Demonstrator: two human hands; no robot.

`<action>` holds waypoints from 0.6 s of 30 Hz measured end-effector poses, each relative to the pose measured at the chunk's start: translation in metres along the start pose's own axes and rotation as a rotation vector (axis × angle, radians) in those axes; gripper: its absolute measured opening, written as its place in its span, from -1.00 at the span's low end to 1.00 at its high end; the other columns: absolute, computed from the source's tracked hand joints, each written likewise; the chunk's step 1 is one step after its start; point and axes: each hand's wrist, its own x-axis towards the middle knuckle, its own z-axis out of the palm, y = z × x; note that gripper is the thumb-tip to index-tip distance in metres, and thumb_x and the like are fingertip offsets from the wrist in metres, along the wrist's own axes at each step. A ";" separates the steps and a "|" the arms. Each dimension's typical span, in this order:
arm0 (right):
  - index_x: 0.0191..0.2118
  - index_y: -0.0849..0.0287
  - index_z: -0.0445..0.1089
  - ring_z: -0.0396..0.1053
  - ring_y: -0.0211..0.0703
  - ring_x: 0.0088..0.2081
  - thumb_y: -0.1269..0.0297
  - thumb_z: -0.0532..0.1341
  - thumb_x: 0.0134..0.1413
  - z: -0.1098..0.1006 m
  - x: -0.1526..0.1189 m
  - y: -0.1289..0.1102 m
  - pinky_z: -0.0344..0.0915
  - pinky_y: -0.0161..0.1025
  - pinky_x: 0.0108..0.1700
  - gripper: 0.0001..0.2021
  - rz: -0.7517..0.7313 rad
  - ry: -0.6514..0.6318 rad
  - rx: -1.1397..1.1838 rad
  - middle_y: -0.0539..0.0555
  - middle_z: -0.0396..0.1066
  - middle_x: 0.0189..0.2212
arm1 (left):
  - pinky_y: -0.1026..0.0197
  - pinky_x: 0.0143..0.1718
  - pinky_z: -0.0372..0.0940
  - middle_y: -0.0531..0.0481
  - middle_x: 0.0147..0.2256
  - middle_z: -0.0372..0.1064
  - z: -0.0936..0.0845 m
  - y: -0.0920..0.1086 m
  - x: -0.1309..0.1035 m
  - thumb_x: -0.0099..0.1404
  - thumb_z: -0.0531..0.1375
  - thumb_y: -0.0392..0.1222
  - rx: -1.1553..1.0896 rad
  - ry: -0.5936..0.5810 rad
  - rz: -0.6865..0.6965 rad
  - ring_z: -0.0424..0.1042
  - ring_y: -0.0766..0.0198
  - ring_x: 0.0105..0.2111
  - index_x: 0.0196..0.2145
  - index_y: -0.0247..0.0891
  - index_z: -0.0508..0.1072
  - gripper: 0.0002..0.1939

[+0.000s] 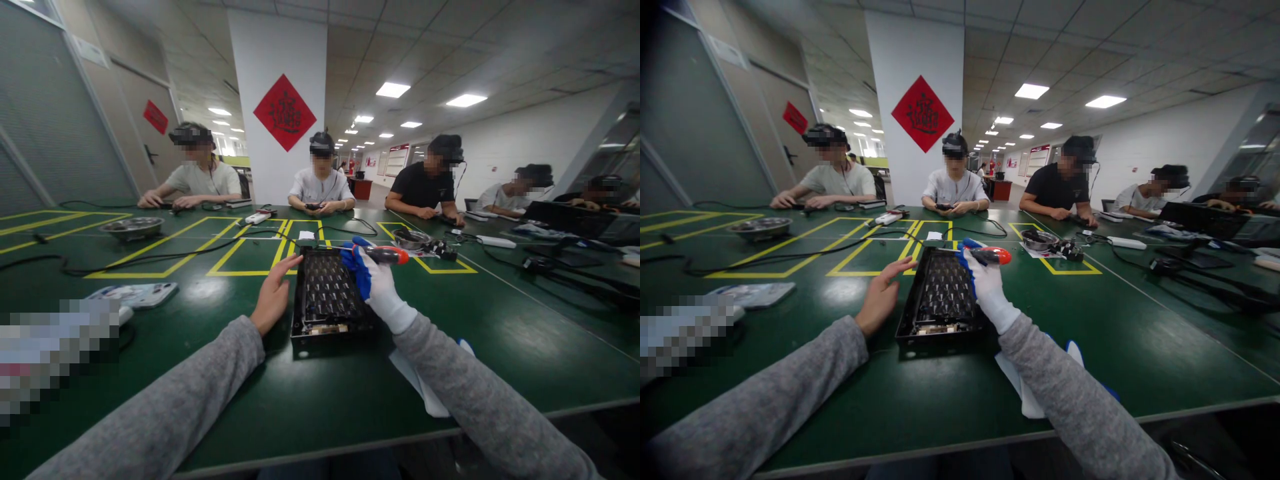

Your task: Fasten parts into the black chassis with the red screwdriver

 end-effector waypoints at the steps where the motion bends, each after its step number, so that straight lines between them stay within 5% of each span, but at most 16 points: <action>1: -0.19 0.16 0.34 0.39 -0.20 -0.32 0.24 0.28 -0.17 -0.003 0.002 0.001 0.34 -0.21 -0.24 -0.67 -0.029 0.015 -0.076 0.03 0.44 -0.32 | 0.10 0.10 0.05 0.01 -0.07 0.34 -0.001 -0.004 0.000 -0.02 -0.04 -0.42 -0.015 0.016 -0.024 0.24 0.20 0.00 -0.25 -0.21 0.48 -0.56; 3: -0.25 0.19 0.38 0.38 -0.14 -0.30 0.26 0.29 -0.21 -0.009 0.003 0.004 0.32 -0.19 -0.23 -0.70 -0.055 0.010 -0.268 0.04 0.44 -0.39 | 0.13 -0.08 0.21 -0.01 -0.40 0.44 -0.002 -0.010 -0.001 -0.12 -0.06 -0.43 -0.062 0.041 -0.110 0.38 0.23 -0.28 -0.59 -0.26 0.44 -0.70; 6: -0.31 0.19 0.41 0.35 -0.15 -0.35 0.23 0.27 -0.21 -0.015 0.000 0.008 0.29 -0.21 -0.27 -0.75 -0.095 -0.030 -0.497 0.02 0.42 -0.46 | 0.20 -0.25 0.26 0.07 -0.73 0.22 -0.002 -0.012 -0.004 -0.21 -0.07 -0.42 -0.118 0.088 -0.186 0.27 0.33 -0.57 -0.80 -0.25 0.24 -0.81; 13: -0.27 0.17 0.40 0.23 -0.30 -0.54 0.16 0.23 -0.15 -0.015 -0.008 0.018 0.21 -0.31 -0.43 -0.72 -0.098 -0.090 -0.672 -0.04 0.33 -0.55 | 0.35 -0.58 0.05 0.09 -0.76 0.10 0.001 0.000 -0.007 -0.23 -0.09 -0.40 -0.093 0.032 -0.212 0.13 0.39 -0.66 -0.80 -0.27 0.18 -0.85; 18: -0.27 0.17 0.40 0.27 -0.27 -0.52 0.13 0.23 -0.15 -0.013 -0.009 0.015 0.24 -0.28 -0.38 -0.71 -0.084 -0.099 -0.676 -0.03 0.35 -0.54 | 0.35 -0.63 -0.02 0.10 -0.75 0.08 0.003 0.000 -0.009 -0.19 -0.09 -0.41 -0.076 -0.024 -0.217 0.10 0.40 -0.68 -0.75 -0.27 0.20 -0.84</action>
